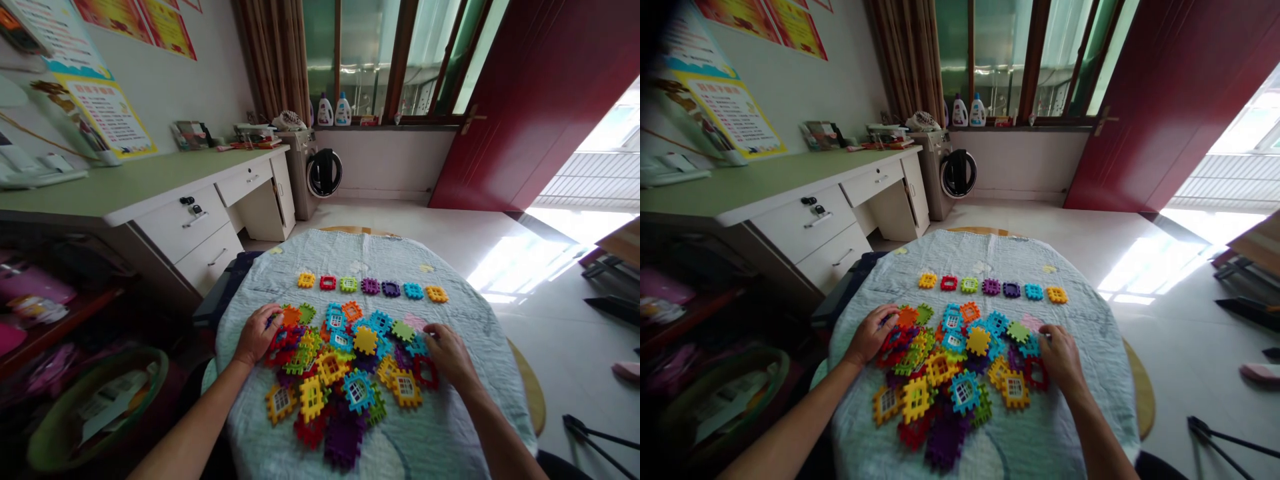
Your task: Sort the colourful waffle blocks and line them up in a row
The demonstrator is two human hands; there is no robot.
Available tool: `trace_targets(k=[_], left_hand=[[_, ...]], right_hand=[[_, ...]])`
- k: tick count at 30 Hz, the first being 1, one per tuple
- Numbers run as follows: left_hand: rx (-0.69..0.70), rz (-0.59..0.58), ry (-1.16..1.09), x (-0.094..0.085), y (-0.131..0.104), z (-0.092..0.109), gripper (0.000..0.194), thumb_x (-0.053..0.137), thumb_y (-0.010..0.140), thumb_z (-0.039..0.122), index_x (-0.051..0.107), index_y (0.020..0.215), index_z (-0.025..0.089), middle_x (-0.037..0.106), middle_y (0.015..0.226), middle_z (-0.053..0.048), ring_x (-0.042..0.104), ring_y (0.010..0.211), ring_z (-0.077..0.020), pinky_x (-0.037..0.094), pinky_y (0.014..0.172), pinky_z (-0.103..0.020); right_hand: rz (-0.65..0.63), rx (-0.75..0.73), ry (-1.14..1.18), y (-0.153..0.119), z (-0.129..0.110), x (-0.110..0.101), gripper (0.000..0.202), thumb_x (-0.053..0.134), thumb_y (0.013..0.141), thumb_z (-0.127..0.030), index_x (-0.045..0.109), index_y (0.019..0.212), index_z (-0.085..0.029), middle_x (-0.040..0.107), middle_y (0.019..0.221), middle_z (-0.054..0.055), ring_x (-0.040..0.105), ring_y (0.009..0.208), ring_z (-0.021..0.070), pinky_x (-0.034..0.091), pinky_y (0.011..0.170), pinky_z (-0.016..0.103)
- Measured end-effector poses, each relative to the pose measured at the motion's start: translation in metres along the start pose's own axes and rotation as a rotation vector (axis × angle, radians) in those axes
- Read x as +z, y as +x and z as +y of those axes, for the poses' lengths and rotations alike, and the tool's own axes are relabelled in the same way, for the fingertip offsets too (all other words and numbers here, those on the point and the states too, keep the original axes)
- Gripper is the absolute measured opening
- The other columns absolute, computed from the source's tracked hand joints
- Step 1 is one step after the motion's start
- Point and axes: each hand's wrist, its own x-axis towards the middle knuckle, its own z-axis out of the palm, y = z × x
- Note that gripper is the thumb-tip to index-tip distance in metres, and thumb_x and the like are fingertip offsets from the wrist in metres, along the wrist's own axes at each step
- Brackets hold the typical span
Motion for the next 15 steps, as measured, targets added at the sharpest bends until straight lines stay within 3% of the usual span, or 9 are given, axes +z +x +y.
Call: trace_targets(k=[6, 10, 15], left_hand=[[-0.039, 0.082, 0.023, 0.002, 0.000, -0.006, 0.039, 0.046, 0.086, 0.049, 0.063, 0.103, 0.019, 0.068, 0.108, -0.009, 0.062, 0.108, -0.0245, 0.047, 0.102, -0.041], [-0.034, 0.091, 0.046, 0.004, 0.001, -0.008, 0.038, 0.046, 0.086, 0.050, 0.063, 0.100, 0.020, 0.068, 0.108, -0.009, 0.060, 0.109, -0.0249, 0.045, 0.103, -0.042], [-0.015, 0.084, 0.064, 0.007, 0.001, -0.011, 0.036, 0.046, 0.086, 0.050, 0.063, 0.098, 0.020, 0.067, 0.107, -0.009, 0.060, 0.107, -0.0252, 0.045, 0.103, -0.042]], right_hand=[[0.125, -0.100, 0.082, -0.005, -0.024, -0.005, 0.026, 0.045, 0.082, -0.033, 0.067, 0.089, -0.021, 0.070, 0.097, 0.008, 0.062, 0.095, 0.0245, 0.046, 0.089, 0.040], [0.036, -0.343, 0.151, -0.019, -0.059, 0.000, 0.020, 0.053, 0.085, -0.036, 0.067, 0.093, -0.023, 0.070, 0.103, 0.007, 0.059, 0.106, 0.0256, 0.043, 0.098, 0.043], [-0.051, -0.443, 0.087, -0.040, -0.092, 0.023, 0.052, 0.067, 0.079, -0.042, 0.057, 0.127, -0.024, 0.061, 0.126, 0.009, 0.051, 0.117, 0.0300, 0.039, 0.102, 0.049]])
